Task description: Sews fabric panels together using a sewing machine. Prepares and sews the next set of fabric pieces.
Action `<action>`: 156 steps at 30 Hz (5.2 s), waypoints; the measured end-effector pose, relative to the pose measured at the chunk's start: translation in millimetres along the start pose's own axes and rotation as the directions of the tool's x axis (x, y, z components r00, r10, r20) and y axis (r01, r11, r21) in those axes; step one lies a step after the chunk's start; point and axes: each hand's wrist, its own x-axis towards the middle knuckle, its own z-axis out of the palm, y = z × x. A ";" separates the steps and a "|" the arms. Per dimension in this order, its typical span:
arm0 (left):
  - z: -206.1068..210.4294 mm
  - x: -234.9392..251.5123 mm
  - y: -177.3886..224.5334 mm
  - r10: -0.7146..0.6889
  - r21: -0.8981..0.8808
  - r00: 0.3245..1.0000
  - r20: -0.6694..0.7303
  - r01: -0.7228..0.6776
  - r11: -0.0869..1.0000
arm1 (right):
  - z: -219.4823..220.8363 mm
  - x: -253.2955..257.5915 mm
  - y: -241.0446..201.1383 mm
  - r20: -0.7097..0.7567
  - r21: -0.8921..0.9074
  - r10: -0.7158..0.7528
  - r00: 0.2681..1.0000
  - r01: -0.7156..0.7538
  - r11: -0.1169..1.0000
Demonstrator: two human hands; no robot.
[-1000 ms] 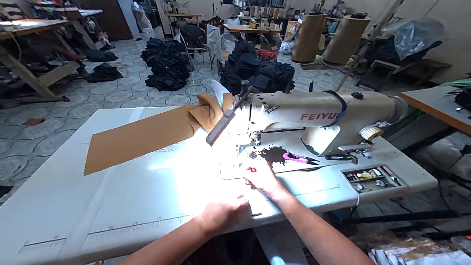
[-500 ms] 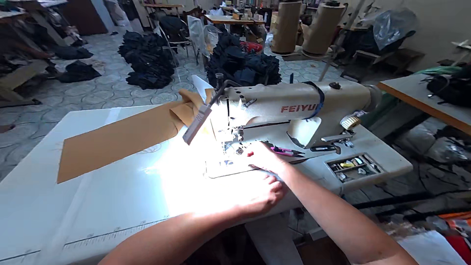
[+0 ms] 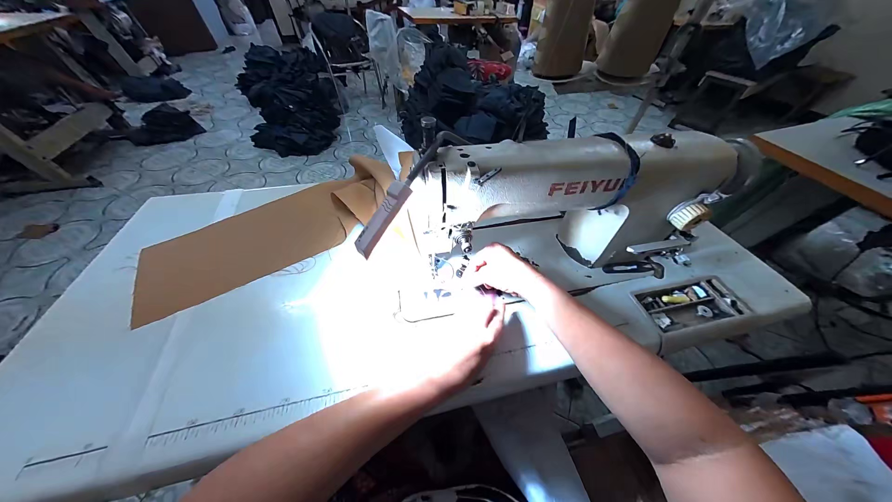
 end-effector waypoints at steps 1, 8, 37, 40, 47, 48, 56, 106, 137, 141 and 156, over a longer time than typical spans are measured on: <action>-7.1 -9.8 -4.9 -0.035 0.011 0.999 0.031 0.035 0.999 | 2.1 4.1 3.5 -0.011 0.066 0.007 1.000 -0.007 0.998; -39.4 -64.3 -17.4 -0.150 0.190 0.986 0.065 0.136 0.972 | 6.7 10.2 0.6 -0.072 0.203 0.070 0.995 -0.054 0.978; -58.7 -10.1 -44.3 -0.562 -0.474 0.787 0.254 0.608 0.637 | 19.8 -2.1 -20.9 -0.235 0.217 -0.027 0.972 0.079 0.973; -52.7 -6.6 -43.9 -0.561 -0.475 0.800 0.213 0.586 0.656 | 19.0 -1.9 -20.1 -0.242 0.208 -0.033 0.970 0.085 0.974; -55.5 -8.0 -42.6 -0.587 -0.405 0.744 0.318 0.667 0.626 | 18.6 0.7 -18.4 -0.229 0.154 -0.041 0.973 0.078 0.985; -54.3 -10.9 -45.2 -0.575 -0.362 0.744 0.340 0.668 0.650 | 18.2 0.8 -17.2 -0.230 0.152 -0.050 0.972 0.087 0.985; -48.5 -8.9 -73.1 0.082 -0.032 0.975 -0.207 -0.091 0.995 | 28.3 -14.7 -9.9 -0.186 0.162 -0.048 0.981 0.079 0.984; -40.4 15.1 -124.0 -0.466 -0.519 0.884 0.027 0.411 0.750 | -203.5 -90.3 209.9 -0.817 0.575 0.505 0.278 0.340 0.744; -45.0 16.6 -123.4 -0.353 -0.431 0.925 0.137 0.377 0.820 | 49.1 11.7 -20.6 -0.267 -0.032 -0.127 0.955 0.123 0.992; -37.1 16.9 -133.2 -0.373 -0.352 0.923 0.092 0.381 0.855 | 50.7 22.6 -14.6 -0.334 0.008 -0.028 0.942 0.032 0.999; -29.2 21.4 -139.9 -0.464 -0.380 0.886 0.011 0.433 0.817 | 61.2 30.0 -4.2 -0.424 0.097 -0.140 0.895 0.198 0.975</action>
